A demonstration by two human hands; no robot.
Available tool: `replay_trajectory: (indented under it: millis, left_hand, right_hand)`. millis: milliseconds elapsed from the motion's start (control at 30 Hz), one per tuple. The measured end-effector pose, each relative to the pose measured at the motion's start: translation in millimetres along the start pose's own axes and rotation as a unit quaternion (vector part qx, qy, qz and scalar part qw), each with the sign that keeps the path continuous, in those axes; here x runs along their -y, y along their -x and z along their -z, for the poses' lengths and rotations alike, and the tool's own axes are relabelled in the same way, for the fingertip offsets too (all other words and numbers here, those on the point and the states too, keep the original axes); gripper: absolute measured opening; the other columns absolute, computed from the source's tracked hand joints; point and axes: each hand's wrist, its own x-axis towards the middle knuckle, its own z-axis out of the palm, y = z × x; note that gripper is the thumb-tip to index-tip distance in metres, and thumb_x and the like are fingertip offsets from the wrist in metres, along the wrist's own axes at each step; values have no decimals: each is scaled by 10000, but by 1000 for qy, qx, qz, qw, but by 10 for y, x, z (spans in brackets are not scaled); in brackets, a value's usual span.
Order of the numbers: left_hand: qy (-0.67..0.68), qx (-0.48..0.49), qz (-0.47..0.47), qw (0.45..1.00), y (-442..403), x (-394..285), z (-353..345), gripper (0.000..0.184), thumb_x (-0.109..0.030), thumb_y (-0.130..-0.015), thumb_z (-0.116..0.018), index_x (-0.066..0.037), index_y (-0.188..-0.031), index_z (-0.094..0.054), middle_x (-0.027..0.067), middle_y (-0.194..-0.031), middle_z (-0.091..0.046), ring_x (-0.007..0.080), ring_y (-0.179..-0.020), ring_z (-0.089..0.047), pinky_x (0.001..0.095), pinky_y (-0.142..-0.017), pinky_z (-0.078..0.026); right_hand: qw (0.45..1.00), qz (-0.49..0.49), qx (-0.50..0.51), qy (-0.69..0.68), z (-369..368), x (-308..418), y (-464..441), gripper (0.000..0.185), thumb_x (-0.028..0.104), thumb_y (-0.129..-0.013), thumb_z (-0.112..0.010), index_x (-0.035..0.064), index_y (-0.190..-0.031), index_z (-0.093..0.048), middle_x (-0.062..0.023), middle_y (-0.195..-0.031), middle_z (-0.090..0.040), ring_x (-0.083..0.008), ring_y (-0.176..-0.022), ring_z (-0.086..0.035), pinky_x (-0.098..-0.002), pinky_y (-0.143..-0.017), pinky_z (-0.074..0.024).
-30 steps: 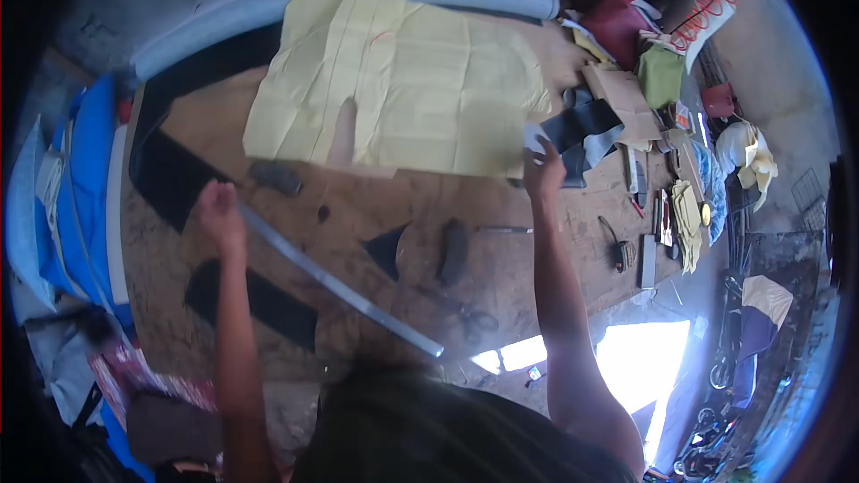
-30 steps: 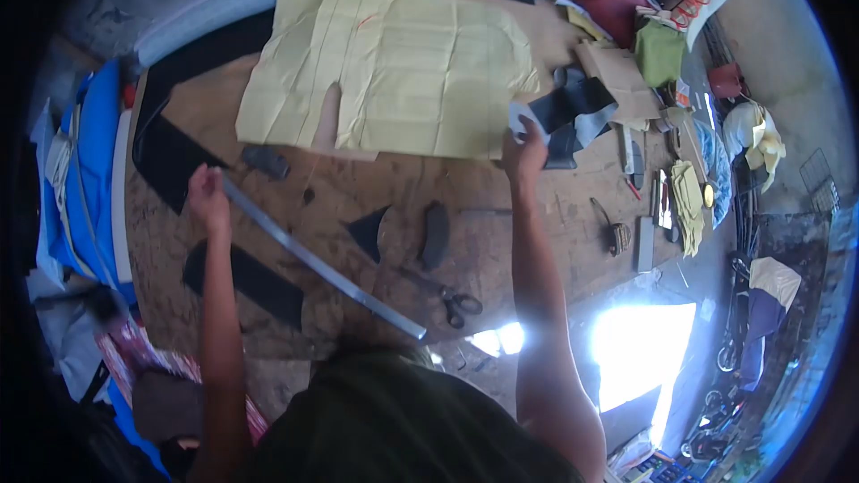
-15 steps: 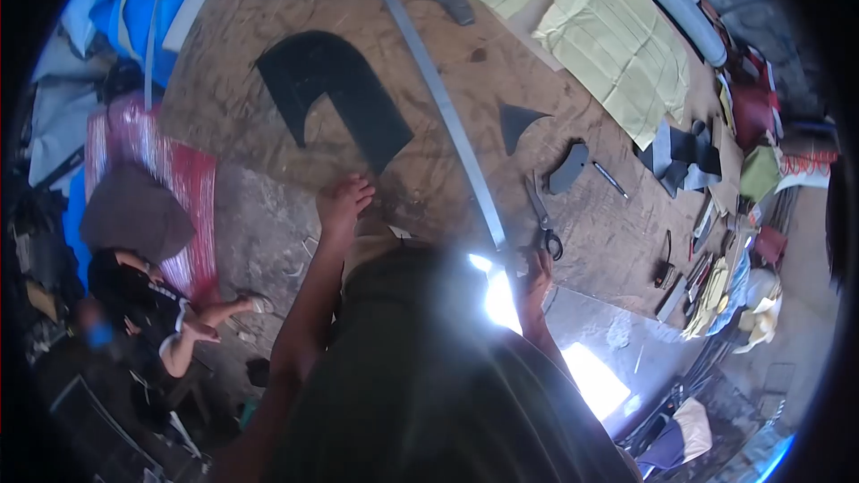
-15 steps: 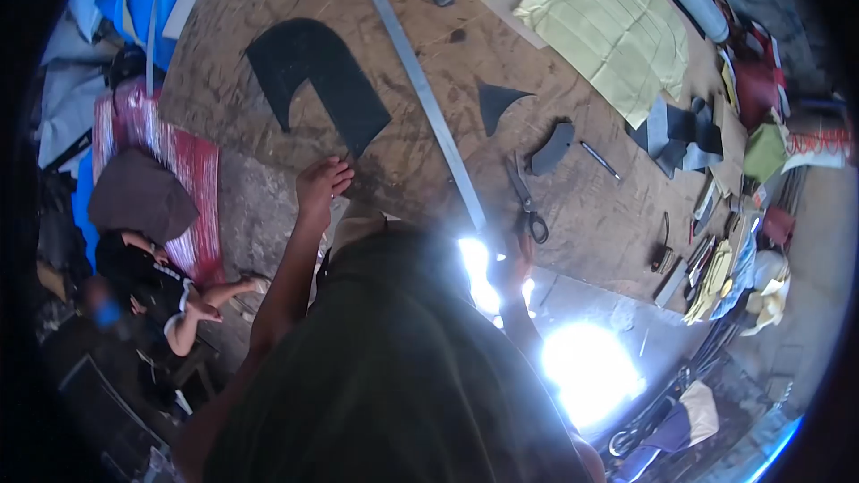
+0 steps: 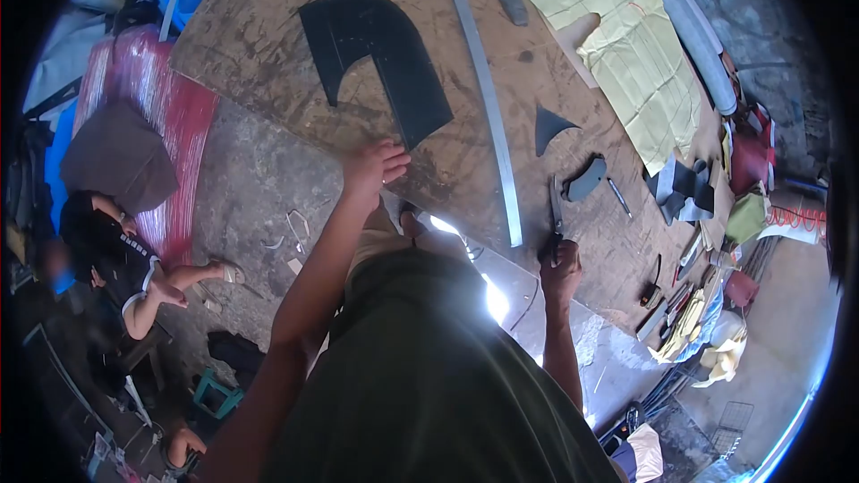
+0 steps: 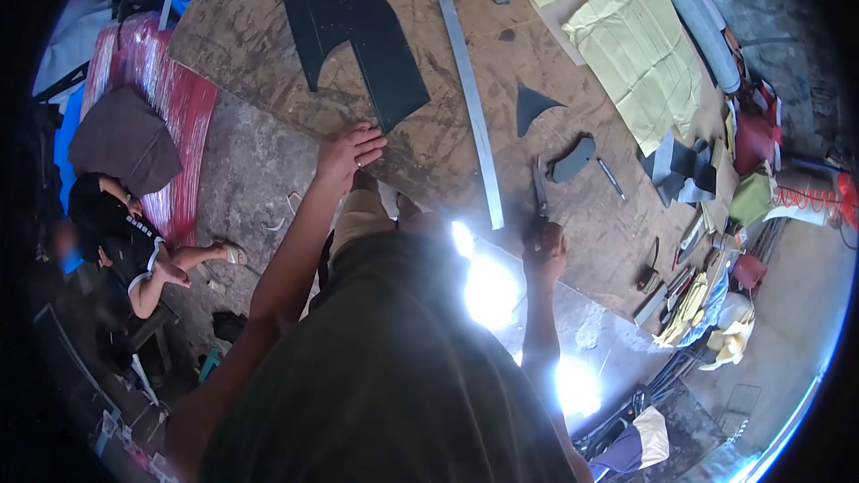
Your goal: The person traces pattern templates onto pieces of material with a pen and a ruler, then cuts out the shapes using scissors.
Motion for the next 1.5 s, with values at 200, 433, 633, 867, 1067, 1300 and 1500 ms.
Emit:
replay_trajectory:
  millis: [200, 433, 633, 867, 1067, 1300, 1500]
  left_hand:
    - [-4, 12, 30, 999, -72, -116, 3, 304, -108, -991, -636, 12, -1270, -632, 189, -1070, -724, 292, -945, -740, 355, -789, -612]
    - [-95, 2, 40, 995, -72, -187, 76, 263, -108, -976, -662, 7, -1213, -667, 157, -1010, -736, 248, -852, -749, 319, -726, -608]
    - [-115, 2, 37, 993, -23, -177, 97, 220, -99, -976, -665, 11, -1165, -687, 130, -962, -739, 231, -797, -751, 287, -699, -599]
    - [-146, 22, 66, 987, -59, -171, 31, 207, -115, -973, -700, 44, -1106, -689, 137, -923, -735, 217, -738, -747, 257, -636, -591]
    - [-150, 21, 70, 986, -89, -155, -46, 218, -119, -959, -737, 68, -1060, -690, 143, -886, -731, 205, -682, -737, 240, -585, -582]
    - [-148, 16, 74, 986, -121, -156, -62, 184, -96, -944, -745, 69, -1011, -700, 130, -847, -726, 197, -658, -730, 233, -569, -577]
    - [-152, 13, 58, 987, -129, -116, -54, 145, -73, -934, -735, 64, -972, -706, 123, -821, -721, 186, -634, -719, 230, -552, -567]
  right_hand:
    - [844, -247, 204, -430, 219, -126, -32, 493, 68, -887, -657, 103, -1375, -591, -62, -865, -644, -169, -609, -512, -330, -557, -469]
    - [759, -94, 365, -532, -300, -64, 465, 522, 62, -931, -591, 58, -1452, -552, -57, -891, -604, -92, -621, -424, -249, -570, -383]
    - [731, -98, 401, -544, -928, 823, 181, 430, 41, -933, -702, 65, -1361, -679, -69, -892, -701, -94, -670, -552, -228, -586, -417]
    - [585, -204, 416, -665, -910, 1510, -92, 596, 31, -952, -697, 117, -1522, -546, -60, -922, -712, -86, -673, -553, -194, -587, -392]
    - [651, -157, 422, -611, -1001, 1609, -146, 589, 30, -956, -639, 146, -1526, -548, 2, -843, -612, -66, -670, -470, -189, -591, -361]
    - [703, -216, 417, -534, -1003, 1719, -167, 625, -60, -932, -612, 169, -1512, -573, 26, -802, -578, -56, -691, -478, -179, -611, -389]
    - [746, -193, 419, -481, -1038, 1715, -173, 659, -116, -903, -610, 162, -1500, -585, 28, -792, -591, -55, -675, -499, -170, -613, -405]
